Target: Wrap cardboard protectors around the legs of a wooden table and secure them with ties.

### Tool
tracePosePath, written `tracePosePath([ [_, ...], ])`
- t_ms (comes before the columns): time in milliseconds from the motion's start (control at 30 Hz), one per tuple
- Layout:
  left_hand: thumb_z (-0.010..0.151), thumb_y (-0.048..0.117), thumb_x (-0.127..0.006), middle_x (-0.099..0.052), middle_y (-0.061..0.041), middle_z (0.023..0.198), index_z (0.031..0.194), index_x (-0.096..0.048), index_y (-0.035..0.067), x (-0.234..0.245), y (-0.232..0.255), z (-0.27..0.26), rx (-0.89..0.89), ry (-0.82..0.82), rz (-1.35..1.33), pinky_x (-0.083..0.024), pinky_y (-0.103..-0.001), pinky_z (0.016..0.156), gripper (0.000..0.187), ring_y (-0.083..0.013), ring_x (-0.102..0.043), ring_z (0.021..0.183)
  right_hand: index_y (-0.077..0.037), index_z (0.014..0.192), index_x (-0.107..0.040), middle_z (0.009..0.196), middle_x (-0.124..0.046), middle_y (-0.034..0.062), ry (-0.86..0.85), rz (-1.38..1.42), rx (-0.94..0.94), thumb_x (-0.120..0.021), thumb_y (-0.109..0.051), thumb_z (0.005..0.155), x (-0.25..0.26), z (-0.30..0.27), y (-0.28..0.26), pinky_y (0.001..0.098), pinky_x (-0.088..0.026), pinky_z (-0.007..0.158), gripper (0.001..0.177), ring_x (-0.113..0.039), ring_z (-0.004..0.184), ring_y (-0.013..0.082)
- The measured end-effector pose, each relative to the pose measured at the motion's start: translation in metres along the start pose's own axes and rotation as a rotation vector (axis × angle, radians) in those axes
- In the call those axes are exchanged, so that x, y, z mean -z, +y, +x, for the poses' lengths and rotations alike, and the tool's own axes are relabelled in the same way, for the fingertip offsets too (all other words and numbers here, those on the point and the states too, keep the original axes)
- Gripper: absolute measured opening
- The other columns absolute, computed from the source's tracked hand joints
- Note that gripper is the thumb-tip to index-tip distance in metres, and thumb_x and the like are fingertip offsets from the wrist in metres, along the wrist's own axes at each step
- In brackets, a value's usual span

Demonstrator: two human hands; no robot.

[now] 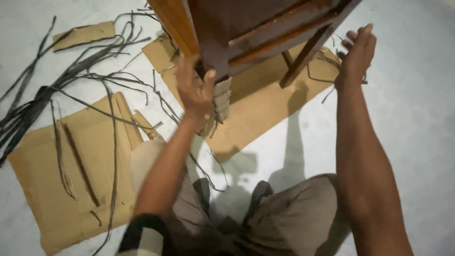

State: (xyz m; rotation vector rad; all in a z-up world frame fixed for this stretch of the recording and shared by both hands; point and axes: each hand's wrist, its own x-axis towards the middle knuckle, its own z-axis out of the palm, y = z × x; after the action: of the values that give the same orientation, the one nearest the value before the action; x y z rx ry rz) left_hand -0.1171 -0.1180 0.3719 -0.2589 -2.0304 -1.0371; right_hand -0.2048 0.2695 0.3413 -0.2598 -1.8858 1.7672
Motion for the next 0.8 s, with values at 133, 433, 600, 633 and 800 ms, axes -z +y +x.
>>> tracePosePath([
  [133, 0.107, 0.019, -0.057, -0.041, -0.007, 0.162, 0.153, -0.039, 0.015, -0.022, 0.026, -0.044, 0.224, 0.081, -0.048, -0.028, -0.046, 0.137, 0.05, -0.0261, -0.035, 0.157, -0.017, 0.127, -0.06, 0.129, -0.066, 0.0046, -0.07, 0.182, -0.114, -0.048, -0.082, 0.076, -0.023, 0.039, -0.007, 0.0519, -0.037, 0.108, 0.084, -0.058, 0.12, 0.023],
  [433, 0.104, 0.022, -0.05, 0.012, -0.042, 0.164, 0.154, 0.014, -0.012, -0.072, 0.044, -0.084, 0.397, -0.031, -0.172, -0.002, -0.053, 0.133, 0.088, -0.052, 0.005, 0.159, 0.007, 0.144, -0.049, 0.147, -0.055, 0.027, -0.178, 0.23, -0.147, -0.05, -0.093, 0.07, -0.03, 0.062, 0.013, 0.0503, -0.046, 0.112, 0.124, -0.058, 0.133, 0.0417],
  [600, 0.096, 0.021, -0.063, 0.016, -0.043, 0.162, 0.155, 0.015, -0.012, -0.088, 0.039, -0.086, 0.365, 0.044, -0.06, -0.004, -0.059, 0.134, 0.103, -0.0575, 0.005, 0.158, 0.008, 0.134, -0.059, 0.133, -0.065, 0.0233, -0.12, 0.269, -0.234, -0.057, -0.083, 0.068, -0.026, 0.071, 0.031, 0.0446, -0.051, 0.106, 0.112, -0.063, 0.118, 0.033],
  [633, 0.096, 0.021, -0.063, 0.016, -0.043, 0.162, 0.155, 0.015, -0.012, -0.089, 0.037, -0.083, 0.361, 0.038, -0.069, -0.004, -0.059, 0.134, 0.103, -0.0575, 0.005, 0.158, 0.008, 0.134, -0.059, 0.133, -0.065, 0.0233, -0.109, 0.268, -0.231, -0.057, -0.083, 0.068, -0.022, 0.067, 0.029, 0.0446, -0.051, 0.106, 0.112, -0.063, 0.118, 0.033],
  [800, 0.099, 0.025, -0.071, 0.018, -0.035, 0.167, 0.161, 0.019, 0.003, -0.1, 0.002, -0.077, 0.248, 0.088, 0.044, -0.006, -0.066, 0.135, 0.111, -0.0574, 0.006, 0.16, 0.003, 0.143, -0.05, 0.144, -0.057, 0.0224, -0.217, 0.221, -0.135, -0.049, -0.087, 0.077, -0.024, 0.051, 0.012, 0.0445, -0.045, 0.108, 0.111, -0.056, 0.127, 0.0348],
])
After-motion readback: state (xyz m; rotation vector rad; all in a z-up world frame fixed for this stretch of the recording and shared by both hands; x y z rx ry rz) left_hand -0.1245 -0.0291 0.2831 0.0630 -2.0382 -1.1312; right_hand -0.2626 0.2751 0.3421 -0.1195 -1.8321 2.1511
